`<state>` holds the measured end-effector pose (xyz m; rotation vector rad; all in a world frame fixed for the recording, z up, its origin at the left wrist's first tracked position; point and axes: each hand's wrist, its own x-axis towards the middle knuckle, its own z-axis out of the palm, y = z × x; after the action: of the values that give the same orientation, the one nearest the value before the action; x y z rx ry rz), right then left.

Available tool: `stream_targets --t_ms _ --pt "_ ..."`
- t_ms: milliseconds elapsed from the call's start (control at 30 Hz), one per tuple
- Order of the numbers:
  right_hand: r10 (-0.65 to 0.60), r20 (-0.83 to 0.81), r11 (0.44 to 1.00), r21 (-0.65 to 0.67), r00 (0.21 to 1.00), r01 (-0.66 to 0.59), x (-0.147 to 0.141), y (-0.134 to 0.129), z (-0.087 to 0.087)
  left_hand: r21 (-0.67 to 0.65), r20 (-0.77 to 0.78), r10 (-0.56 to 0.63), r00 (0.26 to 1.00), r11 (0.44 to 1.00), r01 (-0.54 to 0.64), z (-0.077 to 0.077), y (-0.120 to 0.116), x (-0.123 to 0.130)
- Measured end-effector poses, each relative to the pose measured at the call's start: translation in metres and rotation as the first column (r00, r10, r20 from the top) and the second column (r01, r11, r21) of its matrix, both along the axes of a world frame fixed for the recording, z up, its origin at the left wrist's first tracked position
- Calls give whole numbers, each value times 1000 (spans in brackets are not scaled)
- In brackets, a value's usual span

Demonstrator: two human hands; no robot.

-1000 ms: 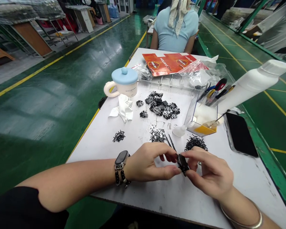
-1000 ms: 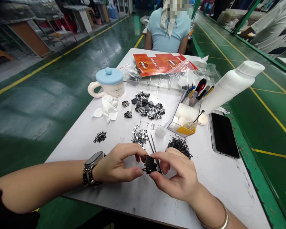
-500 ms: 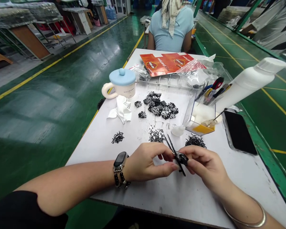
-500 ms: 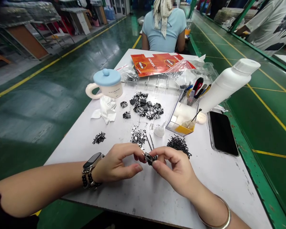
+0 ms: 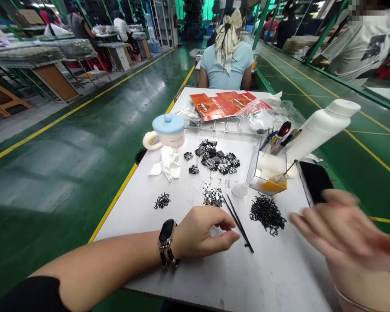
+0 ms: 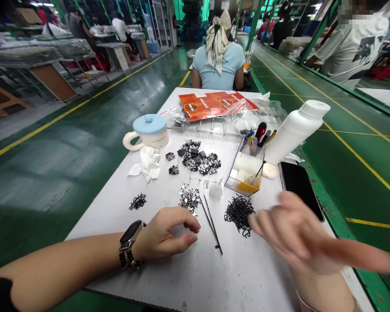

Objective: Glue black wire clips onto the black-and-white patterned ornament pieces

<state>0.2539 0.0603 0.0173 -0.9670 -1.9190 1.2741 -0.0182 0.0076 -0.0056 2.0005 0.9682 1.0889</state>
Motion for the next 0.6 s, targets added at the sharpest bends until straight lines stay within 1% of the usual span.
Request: stream_targets --t_ms 33,67,100,133,167,200,267,333,467,500,533,600 --pt "-17 -26 1000 3 1000 17 -9 1 -6 1 -8 3 1000 1000 -3 0 0 0" --pt "-41 15 999 -32 999 41 -19 1 -12 0 -16 7 1000 1000 -7 0 0 0" --pt "-82 112 995 -53 990 89 -30 2 -18 -1 -26 11 1000 1000 -11 0 0 0" --pt "-160 200 987 2 967 162 -40 2 -24 -2 -35 15 999 1000 -15 0 0 -1" --pt "-219 295 976 61 930 210 -49 2 -29 -1 -43 17 999 1000 -17 1 0 -1" --pt "-269 374 963 120 888 241 -55 3 -34 0 -51 18 999 1000 -18 1 0 -1" --pt "-333 465 942 206 820 266 -62 5 -41 8 -73 18 997 1000 -18 1 0 -2" --pt "-359 492 932 235 794 275 -65 10 -45 30 -111 24 994 999 -21 1 -1 -2" --pt "-372 477 925 267 796 271 -73 18 -46 99 -197 51 979 995 -32 -5 -1 -2" --pt "-375 470 922 276 799 271 -76 20 -45 135 -212 56 976 990 -28 -8 1 -3" --pt "-389 457 915 289 800 280 -79 22 -45 200 -201 80 976 979 -38 -11 3 -4" --pt "-416 428 901 310 802 302 -84 26 -45 299 -219 45 975 954 23 -15 7 -5"
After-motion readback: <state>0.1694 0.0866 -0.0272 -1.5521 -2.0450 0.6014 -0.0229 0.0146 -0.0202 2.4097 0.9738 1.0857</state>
